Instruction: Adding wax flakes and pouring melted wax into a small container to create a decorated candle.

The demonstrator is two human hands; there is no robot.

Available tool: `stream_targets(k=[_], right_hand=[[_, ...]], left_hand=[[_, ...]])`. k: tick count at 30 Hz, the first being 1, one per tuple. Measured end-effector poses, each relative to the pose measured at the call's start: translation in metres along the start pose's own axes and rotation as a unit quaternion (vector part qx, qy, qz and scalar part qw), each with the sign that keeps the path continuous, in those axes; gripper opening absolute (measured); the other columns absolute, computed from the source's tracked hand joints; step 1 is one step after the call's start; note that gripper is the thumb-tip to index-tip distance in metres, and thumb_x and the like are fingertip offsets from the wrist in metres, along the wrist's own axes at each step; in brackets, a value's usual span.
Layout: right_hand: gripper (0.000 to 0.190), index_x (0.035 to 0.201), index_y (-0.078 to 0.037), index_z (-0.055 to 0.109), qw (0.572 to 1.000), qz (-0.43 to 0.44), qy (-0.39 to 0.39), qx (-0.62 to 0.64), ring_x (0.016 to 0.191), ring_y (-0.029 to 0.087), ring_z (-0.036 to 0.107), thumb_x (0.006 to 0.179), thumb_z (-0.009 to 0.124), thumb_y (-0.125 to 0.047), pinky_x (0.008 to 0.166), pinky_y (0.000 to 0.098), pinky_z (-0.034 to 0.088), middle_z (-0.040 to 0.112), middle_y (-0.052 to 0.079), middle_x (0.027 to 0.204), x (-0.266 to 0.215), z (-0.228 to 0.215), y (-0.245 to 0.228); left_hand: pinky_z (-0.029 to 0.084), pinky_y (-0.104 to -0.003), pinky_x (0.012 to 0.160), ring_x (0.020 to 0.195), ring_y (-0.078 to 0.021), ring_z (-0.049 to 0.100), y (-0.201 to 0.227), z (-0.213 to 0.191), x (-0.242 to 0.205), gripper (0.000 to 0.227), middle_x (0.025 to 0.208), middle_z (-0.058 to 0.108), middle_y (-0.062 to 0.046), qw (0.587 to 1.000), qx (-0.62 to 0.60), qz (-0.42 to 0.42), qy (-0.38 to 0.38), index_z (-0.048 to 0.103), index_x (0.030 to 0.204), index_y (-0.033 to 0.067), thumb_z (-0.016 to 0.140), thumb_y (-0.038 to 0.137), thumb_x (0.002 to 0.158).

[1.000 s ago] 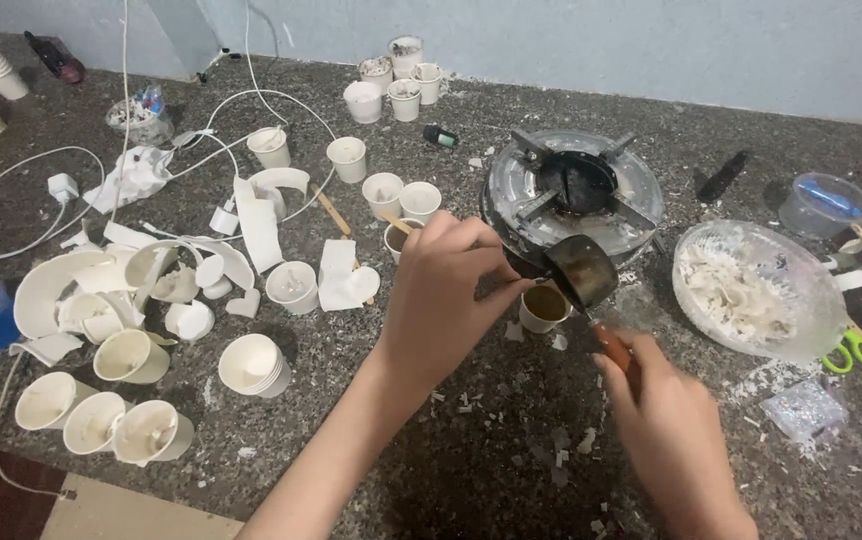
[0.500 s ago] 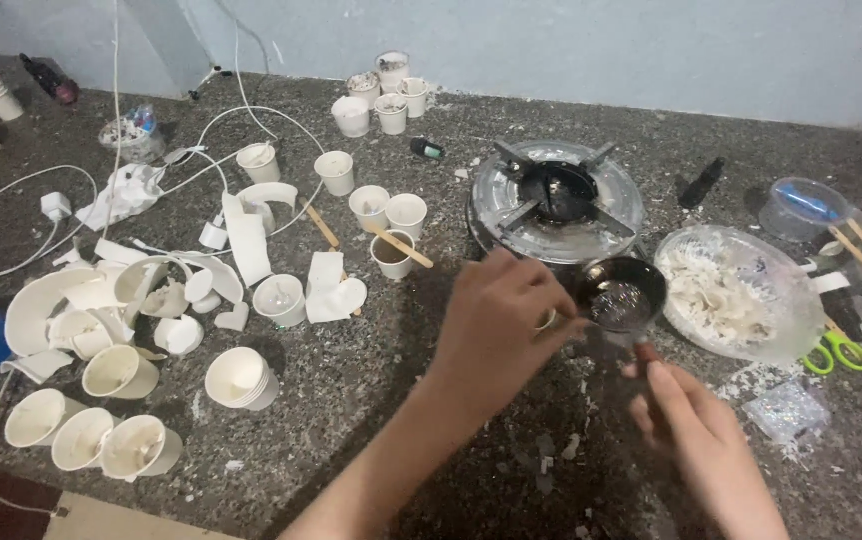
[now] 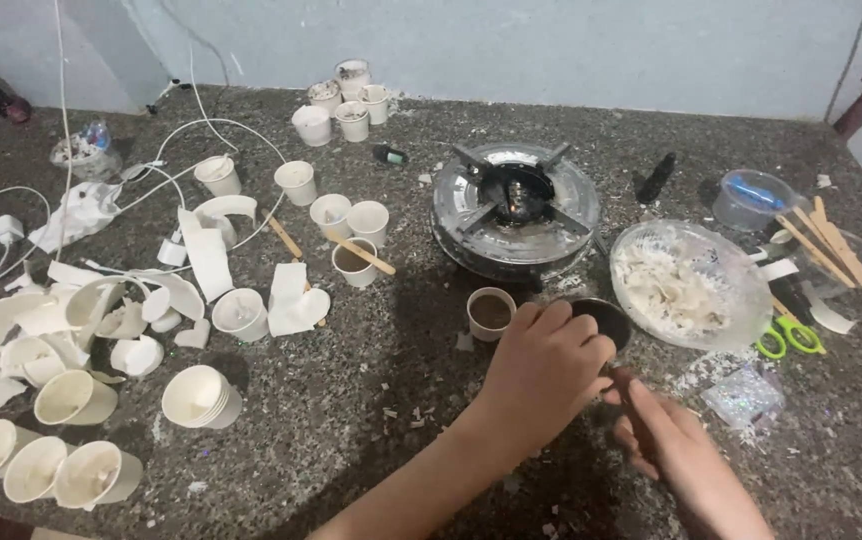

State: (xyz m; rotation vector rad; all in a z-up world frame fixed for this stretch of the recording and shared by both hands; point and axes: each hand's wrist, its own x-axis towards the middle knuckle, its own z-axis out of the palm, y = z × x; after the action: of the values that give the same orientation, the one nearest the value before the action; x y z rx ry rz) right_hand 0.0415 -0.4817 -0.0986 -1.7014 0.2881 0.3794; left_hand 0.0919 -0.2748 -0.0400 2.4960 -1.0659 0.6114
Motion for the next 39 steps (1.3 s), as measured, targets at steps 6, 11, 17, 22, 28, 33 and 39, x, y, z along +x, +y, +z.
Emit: stream_targets(k=[6, 11, 17, 22, 28, 33, 39], right_hand=[[0.036, 0.121, -0.01, 0.06, 0.993, 0.015, 0.068, -0.097, 0.064, 0.023, 0.057, 0.099, 0.053, -0.037, 0.065, 0.0333, 0.046, 0.067, 0.009, 0.092, -0.006, 0.008, -0.017], [0.085, 0.159, -0.037, 0.037, 0.963, 0.099, 0.138, -0.209, 0.094, 0.025, 0.072, 0.082, 0.07, -0.035, 0.093, 0.0391, 0.051, 0.075, 0.004, 0.127, -0.038, 0.019, -0.049], [0.1, 0.158, -0.027, 0.032, 0.927, -0.046, 0.191, -0.321, 0.142, 0.027, 0.049, 0.073, 0.085, -0.026, 0.114, 0.0455, 0.038, 0.048, 0.006, 0.157, -0.045, 0.012, 0.002], [0.092, 0.161, -0.028, 0.027, 0.956, 0.053, 0.175, -0.229, 0.133, 0.019, 0.062, 0.081, 0.072, -0.029, 0.113, 0.0411, 0.05, 0.051, -0.003, 0.157, -0.064, 0.02, -0.037], [0.086, 0.156, -0.011, 0.035, 0.926, -0.065, 0.208, -0.309, 0.134, 0.025, 0.056, 0.081, 0.061, -0.043, 0.115, 0.0492, 0.042, 0.054, 0.009, 0.152, -0.06, -0.027, -0.035], [0.048, 0.139, -0.012, 0.062, 0.88, -0.105, 0.271, -0.377, 0.105, 0.031, 0.071, 0.096, 0.058, -0.034, 0.098, 0.0484, 0.053, 0.066, 0.011, 0.14, -0.013, -0.105, -0.053], [0.028, 0.13, -0.007, 0.08, 0.691, -0.276, 0.352, -0.568, 0.106, 0.029, 0.074, 0.116, 0.057, -0.011, 0.088, 0.0396, 0.054, 0.078, 0.014, 0.124, 0.197, -0.369, 0.032]], left_hand=[[0.046, -0.039, 0.087, 0.097, -0.0207, 0.063, -0.009, -0.059, -0.01, 0.04, 0.103, 0.072, -0.003, 0.971, -0.153, -0.16, -0.092, 0.069, 0.11, 0.0146, 0.076, 0.045, 0.084], [0.053, -0.025, 0.047, 0.05, -0.0164, 0.056, -0.104, -0.118, -0.038, 0.038, 0.059, 0.062, -0.001, 0.972, -0.059, -0.225, 0.033, 0.061, 0.067, 0.0065, 0.048, -0.016, 0.095], [0.056, -0.052, 0.067, 0.077, -0.0446, 0.068, -0.261, -0.098, -0.067, 0.041, 0.088, 0.069, -0.023, 0.836, 0.16, -0.515, -0.099, 0.071, 0.085, -0.0047, 0.062, 0.029, 0.108], [0.055, -0.042, 0.062, 0.08, -0.031, 0.07, -0.326, -0.069, -0.07, 0.044, 0.086, 0.072, -0.007, 0.782, 0.142, -0.59, -0.142, 0.085, 0.07, 0.0228, 0.074, 0.058, 0.095], [0.054, -0.047, 0.059, 0.081, -0.0426, 0.068, -0.351, -0.058, -0.092, 0.021, 0.092, 0.067, -0.022, 0.778, 0.109, -0.609, -0.11, 0.069, 0.092, -0.0009, 0.07, 0.019, 0.085], [0.05, -0.053, 0.062, 0.08, -0.047, 0.064, -0.34, -0.065, -0.101, 0.017, 0.087, 0.064, -0.026, 0.798, 0.076, -0.595, -0.055, 0.061, 0.088, -0.0017, 0.066, 0.014, 0.092], [0.032, -0.044, 0.049, 0.053, -0.0294, 0.043, -0.321, -0.067, -0.096, 0.061, 0.057, 0.045, -0.01, 0.809, 0.072, -0.582, -0.034, 0.042, 0.066, 0.0085, 0.075, 0.048, 0.098]])
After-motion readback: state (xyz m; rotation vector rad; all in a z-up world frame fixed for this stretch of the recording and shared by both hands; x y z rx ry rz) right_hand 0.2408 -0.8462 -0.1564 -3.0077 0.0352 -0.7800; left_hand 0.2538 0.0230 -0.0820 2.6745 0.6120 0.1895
